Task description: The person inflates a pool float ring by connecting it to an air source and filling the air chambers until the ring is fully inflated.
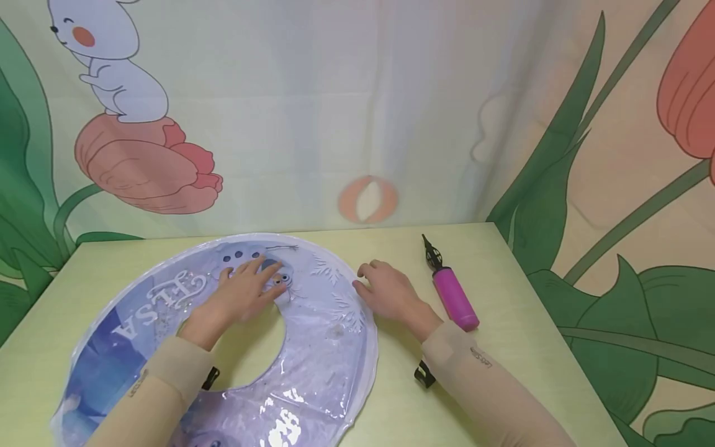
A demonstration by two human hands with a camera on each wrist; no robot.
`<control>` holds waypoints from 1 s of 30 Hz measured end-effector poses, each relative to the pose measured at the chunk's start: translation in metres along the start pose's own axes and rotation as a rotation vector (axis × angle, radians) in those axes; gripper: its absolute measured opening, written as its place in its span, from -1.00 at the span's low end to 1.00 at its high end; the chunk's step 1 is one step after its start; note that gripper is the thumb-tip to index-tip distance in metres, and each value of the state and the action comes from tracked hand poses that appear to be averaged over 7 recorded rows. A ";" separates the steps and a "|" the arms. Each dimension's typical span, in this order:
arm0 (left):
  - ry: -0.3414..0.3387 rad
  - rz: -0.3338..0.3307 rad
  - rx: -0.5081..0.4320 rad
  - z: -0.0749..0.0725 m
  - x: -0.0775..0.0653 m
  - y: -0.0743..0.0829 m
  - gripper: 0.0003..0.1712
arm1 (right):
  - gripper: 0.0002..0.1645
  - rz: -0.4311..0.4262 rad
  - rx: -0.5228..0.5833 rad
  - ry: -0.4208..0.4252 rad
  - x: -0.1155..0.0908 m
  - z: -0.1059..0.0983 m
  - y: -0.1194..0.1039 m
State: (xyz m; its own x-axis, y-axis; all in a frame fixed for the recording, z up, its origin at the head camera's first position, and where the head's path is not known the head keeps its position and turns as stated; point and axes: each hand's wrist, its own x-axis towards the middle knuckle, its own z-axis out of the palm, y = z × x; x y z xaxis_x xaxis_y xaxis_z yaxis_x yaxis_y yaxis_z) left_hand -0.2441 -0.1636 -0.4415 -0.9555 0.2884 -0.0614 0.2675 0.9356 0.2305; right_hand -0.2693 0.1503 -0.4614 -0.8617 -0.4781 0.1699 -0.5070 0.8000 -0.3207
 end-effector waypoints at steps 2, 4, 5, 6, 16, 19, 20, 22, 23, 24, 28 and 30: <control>0.030 0.031 -0.012 0.001 -0.001 0.001 -0.30 | -0.73 -0.021 0.011 0.006 -0.001 0.000 -0.002; 0.061 0.068 -0.023 0.002 -0.001 0.002 -0.37 | -0.79 -0.040 0.031 0.002 -0.002 -0.001 -0.004; 0.073 0.086 -0.032 0.002 -0.002 0.003 -0.41 | -0.82 -0.048 0.052 -0.005 -0.003 -0.001 -0.005; 0.082 0.103 -0.038 0.003 -0.002 0.004 -0.45 | -0.84 -0.053 0.073 -0.019 -0.004 -0.001 -0.006; 0.090 0.250 -0.127 0.014 -0.004 0.017 -0.72 | -0.80 -0.091 0.292 -0.176 -0.014 -0.003 -0.019; 0.086 0.301 -0.138 0.020 -0.005 0.022 -0.77 | -0.79 -0.086 0.355 -0.234 -0.016 -0.004 -0.023; 0.081 0.316 -0.145 0.021 -0.005 0.023 -0.78 | -0.79 -0.075 0.380 -0.259 -0.017 -0.004 -0.025; 0.081 0.348 -0.155 0.024 -0.005 0.025 -0.80 | -0.78 -0.053 0.430 -0.309 -0.019 -0.004 -0.028; 0.080 0.362 -0.159 0.025 -0.005 0.027 -0.81 | -0.77 -0.036 0.452 -0.331 -0.020 -0.004 -0.029; 0.078 0.373 -0.168 0.025 -0.005 0.028 -0.82 | -0.77 -0.018 0.473 -0.350 -0.021 -0.004 -0.030; 0.081 0.429 -0.212 0.026 -0.005 0.032 -0.87 | -0.74 0.034 0.524 -0.396 -0.023 -0.002 -0.033; 0.080 0.464 -0.247 0.027 -0.004 0.034 -0.87 | -0.74 0.045 0.529 -0.401 -0.024 -0.001 -0.034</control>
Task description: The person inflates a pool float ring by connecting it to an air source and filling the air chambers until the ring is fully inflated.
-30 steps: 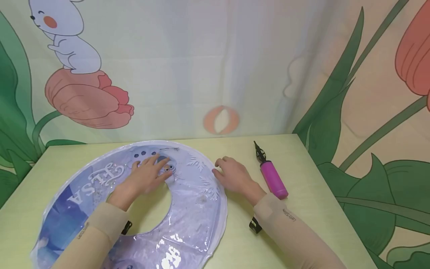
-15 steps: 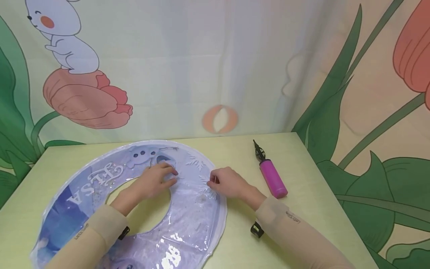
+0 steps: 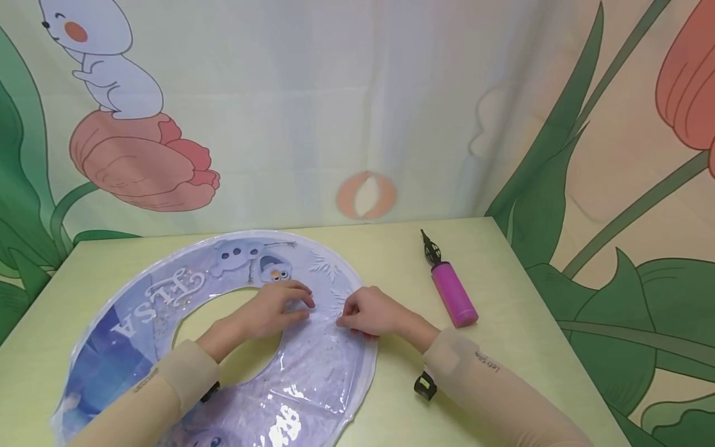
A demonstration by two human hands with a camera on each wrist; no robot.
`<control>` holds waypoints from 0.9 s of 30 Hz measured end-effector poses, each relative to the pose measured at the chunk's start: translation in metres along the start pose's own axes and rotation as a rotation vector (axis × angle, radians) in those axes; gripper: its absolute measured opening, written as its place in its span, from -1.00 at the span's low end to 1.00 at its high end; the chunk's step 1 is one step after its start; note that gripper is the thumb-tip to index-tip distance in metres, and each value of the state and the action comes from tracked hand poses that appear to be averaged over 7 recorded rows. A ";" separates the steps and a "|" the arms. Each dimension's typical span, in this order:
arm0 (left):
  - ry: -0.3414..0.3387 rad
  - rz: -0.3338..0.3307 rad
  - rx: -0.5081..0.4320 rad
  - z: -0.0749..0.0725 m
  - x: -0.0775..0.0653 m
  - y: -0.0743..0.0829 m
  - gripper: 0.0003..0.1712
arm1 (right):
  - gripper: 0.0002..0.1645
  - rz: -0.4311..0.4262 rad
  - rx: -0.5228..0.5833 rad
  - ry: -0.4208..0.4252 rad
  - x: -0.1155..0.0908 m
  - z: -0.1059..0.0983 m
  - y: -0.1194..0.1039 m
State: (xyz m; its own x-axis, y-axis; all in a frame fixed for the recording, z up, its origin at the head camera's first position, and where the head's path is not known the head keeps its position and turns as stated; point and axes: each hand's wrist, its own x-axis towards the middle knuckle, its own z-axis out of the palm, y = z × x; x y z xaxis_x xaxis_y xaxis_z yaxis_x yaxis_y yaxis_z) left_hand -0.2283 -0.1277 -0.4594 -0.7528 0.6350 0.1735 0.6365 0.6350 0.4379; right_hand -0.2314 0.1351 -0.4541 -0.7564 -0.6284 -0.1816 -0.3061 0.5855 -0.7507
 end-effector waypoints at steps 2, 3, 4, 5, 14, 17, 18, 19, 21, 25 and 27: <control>0.007 0.039 -0.022 0.001 0.002 0.001 -0.87 | -0.74 0.000 0.005 -0.004 0.000 0.001 0.001; 0.009 0.056 -0.030 0.002 0.003 0.001 -0.87 | -0.73 0.001 0.007 -0.005 0.000 0.002 0.001; 0.008 0.070 -0.038 0.003 0.004 0.001 -0.86 | -0.73 0.000 0.010 -0.006 0.000 0.002 0.002; 0.004 0.077 -0.041 0.004 0.006 0.002 -0.85 | -0.73 -0.001 0.014 -0.008 0.000 0.003 0.002; -0.057 0.026 -0.028 0.013 0.013 0.008 -0.82 | -0.70 0.014 0.033 -0.001 -0.001 0.007 0.006; -0.057 0.027 -0.030 0.014 0.015 0.011 -0.81 | -0.69 0.025 0.031 0.007 0.000 0.008 0.006; -0.057 0.029 -0.030 0.014 0.016 0.012 -0.81 | -0.69 0.026 0.029 0.012 0.000 0.009 0.006; -0.061 0.028 -0.028 0.015 0.016 0.013 -0.81 | -0.69 0.029 0.029 0.018 0.001 0.010 0.006; -0.068 0.018 -0.022 0.016 0.017 0.014 -0.82 | -0.69 0.035 0.032 0.032 0.001 0.012 0.006; -0.076 -0.019 -0.021 0.019 0.019 0.016 -0.84 | -0.71 0.057 0.038 0.069 0.001 0.014 0.003; -0.077 -0.037 -0.023 0.020 0.021 0.016 -0.85 | -0.72 0.066 0.037 0.087 0.001 0.015 0.001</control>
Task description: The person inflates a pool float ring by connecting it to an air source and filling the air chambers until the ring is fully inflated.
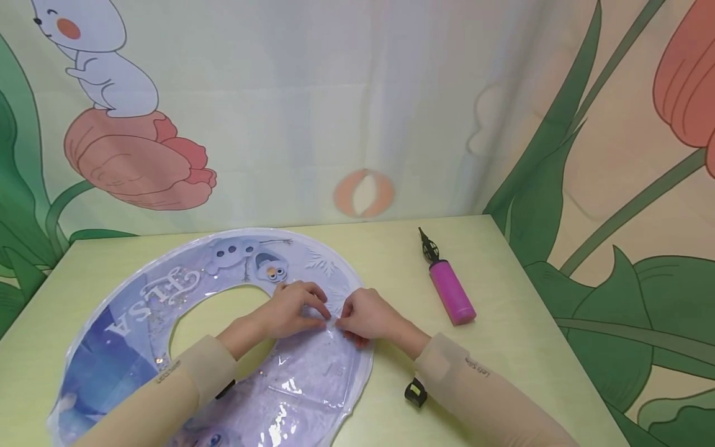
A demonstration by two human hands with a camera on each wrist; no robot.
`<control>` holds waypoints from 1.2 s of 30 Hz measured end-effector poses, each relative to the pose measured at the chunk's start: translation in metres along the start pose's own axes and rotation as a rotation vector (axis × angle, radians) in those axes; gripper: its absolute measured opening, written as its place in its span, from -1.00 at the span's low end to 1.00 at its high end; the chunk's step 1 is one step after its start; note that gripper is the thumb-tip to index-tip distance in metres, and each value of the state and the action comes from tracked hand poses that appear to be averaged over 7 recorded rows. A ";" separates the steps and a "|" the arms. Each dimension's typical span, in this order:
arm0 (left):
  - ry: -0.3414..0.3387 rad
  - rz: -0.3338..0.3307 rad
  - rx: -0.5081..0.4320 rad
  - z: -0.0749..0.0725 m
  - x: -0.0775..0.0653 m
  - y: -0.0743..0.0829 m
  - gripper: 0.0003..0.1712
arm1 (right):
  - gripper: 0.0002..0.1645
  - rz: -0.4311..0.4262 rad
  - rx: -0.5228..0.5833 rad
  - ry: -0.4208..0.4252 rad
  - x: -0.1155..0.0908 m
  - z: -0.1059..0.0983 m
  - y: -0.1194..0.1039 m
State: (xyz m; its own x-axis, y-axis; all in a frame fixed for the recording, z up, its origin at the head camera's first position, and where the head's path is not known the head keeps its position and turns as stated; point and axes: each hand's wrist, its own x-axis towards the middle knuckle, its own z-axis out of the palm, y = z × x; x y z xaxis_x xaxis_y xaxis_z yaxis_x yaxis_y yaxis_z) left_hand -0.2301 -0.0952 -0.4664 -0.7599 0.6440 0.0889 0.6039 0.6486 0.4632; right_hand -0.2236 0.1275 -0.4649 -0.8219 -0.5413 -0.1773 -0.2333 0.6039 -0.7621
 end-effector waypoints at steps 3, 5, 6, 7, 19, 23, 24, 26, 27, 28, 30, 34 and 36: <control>0.005 -0.017 0.008 0.002 0.002 0.000 -0.86 | -0.74 0.003 -0.013 0.019 0.000 0.002 -0.001; 0.014 -0.017 0.019 0.003 0.003 0.000 -0.86 | -0.75 -0.009 -0.036 0.025 0.000 0.003 -0.002; 0.021 -0.013 0.028 0.004 0.003 -0.001 -0.87 | -0.75 -0.014 -0.047 0.026 0.000 0.004 -0.002; 0.028 -0.009 0.034 0.005 0.004 -0.001 -0.88 | -0.75 -0.024 -0.057 0.027 0.000 0.006 -0.001; 0.052 -0.018 0.047 0.007 0.006 0.003 -0.90 | -0.75 -0.087 -0.067 -0.006 -0.003 0.003 -0.003; 0.035 -0.034 0.033 0.005 0.006 0.002 -0.90 | -0.83 -0.108 -0.038 -0.037 -0.002 0.000 -0.005; 0.032 -0.039 0.029 0.005 0.006 0.003 -0.90 | -0.84 -0.114 -0.033 -0.042 -0.001 0.000 -0.004; 0.028 -0.049 0.021 0.005 0.006 0.003 -0.91 | -0.84 -0.124 -0.022 -0.047 -0.001 0.000 -0.004; 0.028 -0.051 0.021 0.004 0.006 0.003 -0.91 | -0.84 -0.128 -0.018 -0.047 -0.001 0.001 -0.004; 0.027 -0.054 0.019 0.004 0.006 0.003 -0.90 | -0.83 -0.131 -0.015 -0.047 -0.001 0.001 -0.004; 0.026 -0.058 0.015 0.004 0.005 0.004 -0.90 | -0.82 -0.134 -0.011 -0.047 -0.001 0.003 -0.004; 0.026 -0.058 0.006 0.004 0.006 0.004 -0.90 | -0.81 -0.130 -0.008 -0.052 -0.001 0.005 -0.003; 0.025 -0.057 -0.001 0.004 0.005 0.003 -0.90 | -0.81 -0.118 -0.009 -0.054 0.000 0.006 -0.003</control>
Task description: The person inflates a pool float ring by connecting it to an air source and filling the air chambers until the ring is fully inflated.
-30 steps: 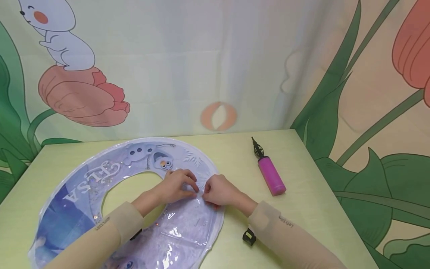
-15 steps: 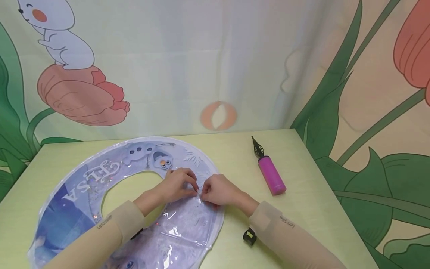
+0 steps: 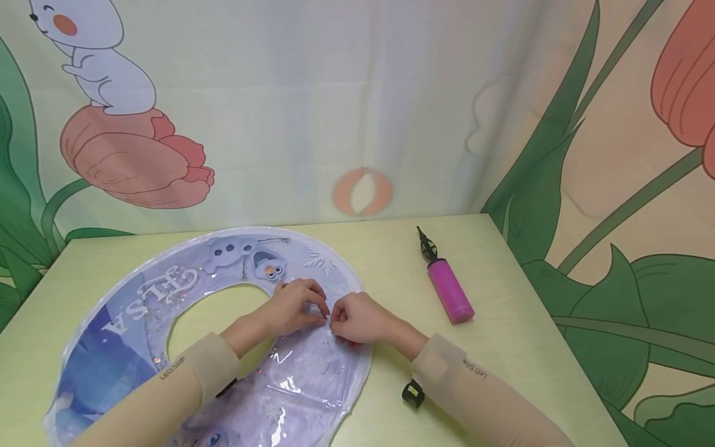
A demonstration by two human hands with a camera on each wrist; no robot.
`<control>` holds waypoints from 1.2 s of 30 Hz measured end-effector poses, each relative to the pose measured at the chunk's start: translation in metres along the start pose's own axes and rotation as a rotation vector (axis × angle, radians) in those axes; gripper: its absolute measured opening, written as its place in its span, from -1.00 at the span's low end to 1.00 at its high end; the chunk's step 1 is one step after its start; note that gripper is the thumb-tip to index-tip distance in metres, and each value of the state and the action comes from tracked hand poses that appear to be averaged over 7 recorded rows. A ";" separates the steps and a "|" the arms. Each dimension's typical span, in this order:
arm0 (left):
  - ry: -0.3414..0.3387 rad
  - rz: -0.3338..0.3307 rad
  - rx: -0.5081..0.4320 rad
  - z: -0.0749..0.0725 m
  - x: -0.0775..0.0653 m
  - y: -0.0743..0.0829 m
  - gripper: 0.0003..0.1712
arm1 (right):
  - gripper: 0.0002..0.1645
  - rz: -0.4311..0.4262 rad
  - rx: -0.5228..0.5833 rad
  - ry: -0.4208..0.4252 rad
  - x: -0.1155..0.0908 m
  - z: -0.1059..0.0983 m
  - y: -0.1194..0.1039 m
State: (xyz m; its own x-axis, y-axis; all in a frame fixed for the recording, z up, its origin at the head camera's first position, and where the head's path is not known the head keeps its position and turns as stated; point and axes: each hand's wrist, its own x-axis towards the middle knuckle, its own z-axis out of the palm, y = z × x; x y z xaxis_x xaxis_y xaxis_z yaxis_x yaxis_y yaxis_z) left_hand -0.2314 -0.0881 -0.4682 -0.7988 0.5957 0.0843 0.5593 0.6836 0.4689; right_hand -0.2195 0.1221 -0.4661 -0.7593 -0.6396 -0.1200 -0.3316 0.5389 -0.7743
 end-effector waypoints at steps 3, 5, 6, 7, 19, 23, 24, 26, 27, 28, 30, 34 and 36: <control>-0.004 0.006 -0.010 0.000 0.000 -0.002 -0.89 | -0.80 0.021 0.011 -0.003 0.000 0.001 -0.001; -0.010 0.005 -0.015 0.000 -0.001 -0.003 -0.87 | -0.78 0.033 0.022 0.001 0.000 0.001 -0.001; -0.012 0.007 -0.013 -0.001 -0.001 -0.004 -0.85 | -0.75 0.038 0.024 0.005 0.000 0.002 -0.001; -0.016 0.006 -0.011 -0.001 -0.002 -0.005 -0.82 | -0.72 0.044 0.027 0.009 0.000 0.003 0.000; -0.039 -0.009 0.025 -0.003 -0.003 -0.006 -0.66 | -0.48 0.085 0.047 0.069 0.002 0.009 0.006; -0.033 -0.021 0.020 -0.003 -0.003 -0.005 -0.67 | -0.45 0.099 0.046 0.076 0.003 0.009 0.006; -0.032 -0.026 0.022 -0.003 -0.003 -0.006 -0.68 | -0.45 0.104 0.043 0.077 0.003 0.009 0.006; -0.034 -0.033 0.023 -0.003 -0.002 -0.006 -0.68 | -0.44 0.114 0.039 0.074 0.004 0.009 0.006; -0.035 -0.034 0.026 -0.002 -0.002 -0.006 -0.68 | -0.44 0.122 0.037 0.072 0.004 0.008 0.005; -0.036 -0.033 0.027 -0.002 -0.002 -0.005 -0.69 | -0.45 0.131 0.036 0.070 0.004 0.008 0.005; -0.036 -0.029 0.032 -0.002 -0.002 -0.005 -0.70 | -0.46 0.154 0.026 0.065 0.004 0.006 0.004; -0.037 -0.022 0.042 -0.002 -0.002 -0.004 -0.71 | -0.50 0.185 0.005 0.046 0.004 0.004 0.002; -0.045 -0.021 0.051 -0.002 -0.002 -0.004 -0.71 | -0.52 0.193 0.001 0.034 0.004 0.003 0.003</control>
State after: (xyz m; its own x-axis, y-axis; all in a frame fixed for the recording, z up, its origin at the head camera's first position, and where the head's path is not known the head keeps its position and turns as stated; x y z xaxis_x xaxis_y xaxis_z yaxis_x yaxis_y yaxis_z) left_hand -0.2321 -0.0931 -0.4689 -0.8000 0.5990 0.0347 0.5544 0.7159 0.4244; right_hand -0.2215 0.1191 -0.4708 -0.8271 -0.5058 -0.2451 -0.1778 0.6491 -0.7396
